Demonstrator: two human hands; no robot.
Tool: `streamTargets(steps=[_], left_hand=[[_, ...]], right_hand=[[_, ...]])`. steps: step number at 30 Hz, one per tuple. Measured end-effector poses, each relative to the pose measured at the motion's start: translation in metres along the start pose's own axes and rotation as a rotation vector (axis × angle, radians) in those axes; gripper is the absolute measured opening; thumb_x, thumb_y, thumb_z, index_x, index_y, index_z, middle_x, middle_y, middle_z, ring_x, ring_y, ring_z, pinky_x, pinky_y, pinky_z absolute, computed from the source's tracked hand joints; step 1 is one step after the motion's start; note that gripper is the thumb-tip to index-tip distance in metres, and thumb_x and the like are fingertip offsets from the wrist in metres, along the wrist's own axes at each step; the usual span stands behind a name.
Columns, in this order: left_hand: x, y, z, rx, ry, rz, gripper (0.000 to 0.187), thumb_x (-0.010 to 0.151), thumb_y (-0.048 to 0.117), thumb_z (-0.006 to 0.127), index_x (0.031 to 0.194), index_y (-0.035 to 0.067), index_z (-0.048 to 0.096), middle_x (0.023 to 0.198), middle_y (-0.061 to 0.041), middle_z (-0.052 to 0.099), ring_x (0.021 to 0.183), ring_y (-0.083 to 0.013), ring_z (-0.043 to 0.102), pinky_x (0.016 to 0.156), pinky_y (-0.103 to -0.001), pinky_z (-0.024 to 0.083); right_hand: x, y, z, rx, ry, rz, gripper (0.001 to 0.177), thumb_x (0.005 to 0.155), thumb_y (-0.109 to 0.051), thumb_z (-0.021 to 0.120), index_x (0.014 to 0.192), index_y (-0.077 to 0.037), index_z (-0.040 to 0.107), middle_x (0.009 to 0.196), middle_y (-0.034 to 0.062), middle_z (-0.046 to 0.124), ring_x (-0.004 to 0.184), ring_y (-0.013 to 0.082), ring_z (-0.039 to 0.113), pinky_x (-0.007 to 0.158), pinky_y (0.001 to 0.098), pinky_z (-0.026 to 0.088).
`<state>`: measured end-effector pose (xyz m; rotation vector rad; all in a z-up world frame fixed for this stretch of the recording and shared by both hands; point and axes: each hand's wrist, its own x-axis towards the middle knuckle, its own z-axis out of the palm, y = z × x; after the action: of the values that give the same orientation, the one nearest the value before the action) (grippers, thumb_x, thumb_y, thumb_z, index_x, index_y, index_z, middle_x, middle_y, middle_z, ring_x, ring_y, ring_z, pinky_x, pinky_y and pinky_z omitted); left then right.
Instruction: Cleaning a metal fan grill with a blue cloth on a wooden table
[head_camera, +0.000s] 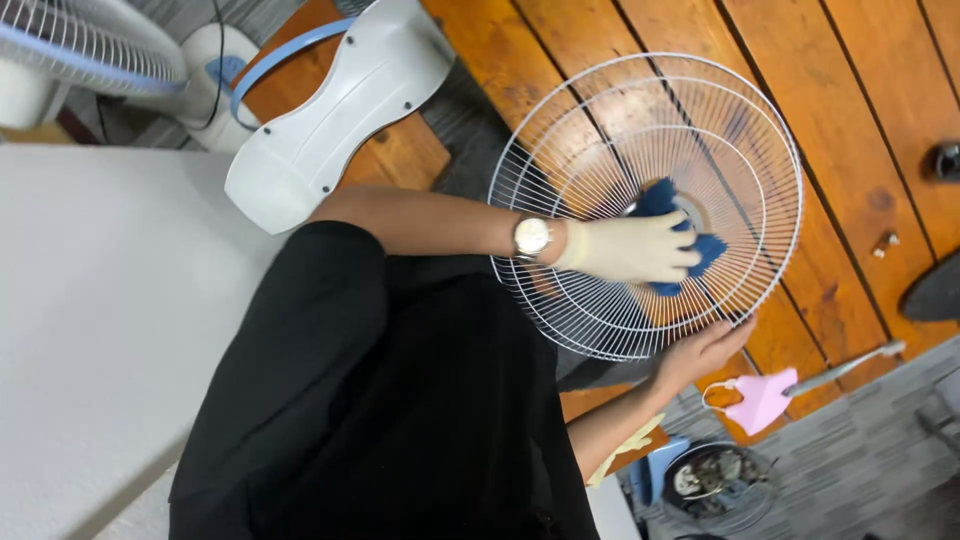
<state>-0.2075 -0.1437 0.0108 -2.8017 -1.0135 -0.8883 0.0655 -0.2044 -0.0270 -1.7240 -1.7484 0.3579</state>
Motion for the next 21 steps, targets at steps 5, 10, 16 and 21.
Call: streamTargets(steps=[5, 10, 16, 21], left_hand=[[-0.001, -0.008, 0.000, -0.057, 0.110, 0.091, 0.027, 0.085, 0.041, 0.068, 0.093, 0.016, 0.059, 0.104, -0.007, 0.057, 0.103, -0.0292, 0.053, 0.092, -0.052, 0.038], [0.058, -0.004, 0.087, -0.059, 0.211, 0.109, 0.027, 0.086, 0.045, 0.068, 0.090, 0.018, 0.061, 0.105, -0.006, 0.057, 0.103, -0.0283, 0.053, 0.089, -0.053, 0.037], [0.146, 0.017, 0.195, -0.020, 0.321, 0.125, 0.032, 0.067, 0.042, 0.083, 0.082, 0.022, 0.063, 0.101, -0.006, 0.056, 0.089, -0.0298, 0.054, 0.077, -0.056, 0.040], [0.224, 0.035, 0.295, -0.041, -0.129, 0.105, 0.027, 0.080, 0.054, 0.069, 0.087, 0.028, 0.076, 0.097, 0.000, 0.066, 0.089, -0.0300, 0.064, 0.071, -0.053, 0.049]], right_hand=[[0.000, 0.002, 0.001, 0.005, 0.030, 0.001, 0.043, 0.118, -0.017, 0.042, 0.153, 0.008, 0.043, 0.147, 0.0378, 0.045, 0.137, 0.0534, 0.044, 0.116, 0.0593, 0.032], [0.000, -0.007, 0.002, 0.010, 0.081, -0.041, 0.041, 0.117, -0.017, 0.046, 0.149, 0.008, 0.047, 0.143, 0.0379, 0.049, 0.133, 0.0526, 0.048, 0.114, 0.0563, 0.036], [0.000, -0.015, 0.002, 0.005, 0.091, -0.038, 0.041, 0.117, -0.019, 0.046, 0.149, 0.009, 0.047, 0.141, 0.0393, 0.049, 0.132, 0.0538, 0.048, 0.114, 0.0569, 0.035], [0.000, -0.005, 0.005, 0.010, 0.103, 0.080, 0.046, 0.115, -0.023, 0.039, 0.149, 0.008, 0.044, 0.152, 0.0324, 0.046, 0.140, 0.0466, 0.044, 0.117, 0.0486, 0.033]])
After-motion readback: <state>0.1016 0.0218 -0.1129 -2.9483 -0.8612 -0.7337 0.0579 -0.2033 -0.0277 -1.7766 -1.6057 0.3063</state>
